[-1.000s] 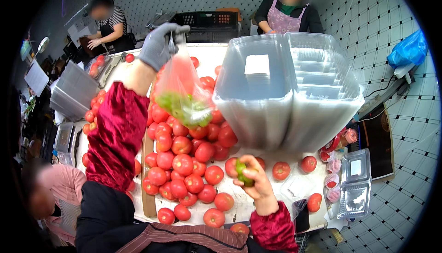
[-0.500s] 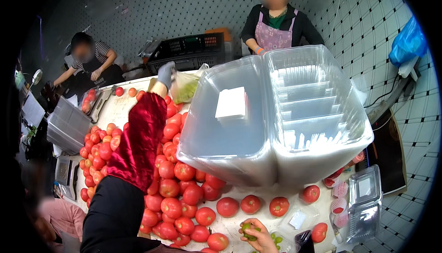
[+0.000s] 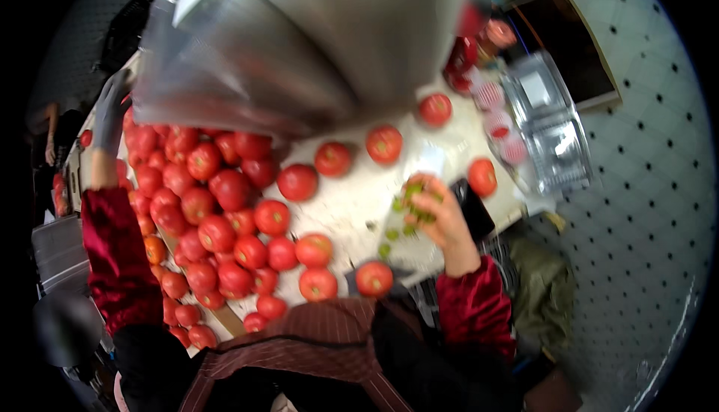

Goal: The person sorts red tomatoes from a large pile on a table into a white tray, handling them one by one. They also briefly handle green grapes, placing them into a plastic bag.

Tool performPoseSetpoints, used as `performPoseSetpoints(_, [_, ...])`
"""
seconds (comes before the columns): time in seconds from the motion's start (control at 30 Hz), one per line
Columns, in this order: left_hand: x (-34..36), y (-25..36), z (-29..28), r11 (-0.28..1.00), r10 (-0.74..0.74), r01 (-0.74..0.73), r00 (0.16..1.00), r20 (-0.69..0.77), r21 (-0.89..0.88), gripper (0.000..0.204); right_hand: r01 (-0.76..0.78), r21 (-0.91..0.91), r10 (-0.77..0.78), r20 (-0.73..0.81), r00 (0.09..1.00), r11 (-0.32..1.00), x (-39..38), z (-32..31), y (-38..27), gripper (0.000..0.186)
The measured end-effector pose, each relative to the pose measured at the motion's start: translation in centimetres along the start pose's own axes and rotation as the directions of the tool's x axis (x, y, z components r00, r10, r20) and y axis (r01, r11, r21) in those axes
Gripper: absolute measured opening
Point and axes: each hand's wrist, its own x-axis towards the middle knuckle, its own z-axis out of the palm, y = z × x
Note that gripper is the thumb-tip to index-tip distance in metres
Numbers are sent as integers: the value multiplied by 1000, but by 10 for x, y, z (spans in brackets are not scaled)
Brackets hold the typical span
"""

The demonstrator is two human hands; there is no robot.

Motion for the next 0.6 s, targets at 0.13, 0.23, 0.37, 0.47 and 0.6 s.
performPoseSetpoints(0.13, [-118, 35, 73, 970, -208, 178, 960, 186, 167, 36, 44, -533, -202, -242, 949, 845, -26, -26, 12, 28])
performPoseSetpoints(0.23, [-212, 48, 111, 931, -355, 362, 929, 106, -45, 37, 261, -941, -522, 115, 845, 215, -7, -58, 65, 32])
performPoseSetpoints(0.37, [-320, 56, 114, 899, -362, 366, 930, 65, -241, 37, 279, -934, -482, 143, 864, 222, -11, -67, 66, 32])
performPoseSetpoints(0.47, [-390, 60, 103, 901, -433, 430, 890, -144, -54, 31, 247, -944, -653, 45, 756, 221, -45, -54, 37, 29])
performPoseSetpoints(0.6, [-480, 59, 108, 915, -375, 399, 896, -239, 58, 28, 225, -952, -576, 68, 814, 206, -95, -31, 46, 26])
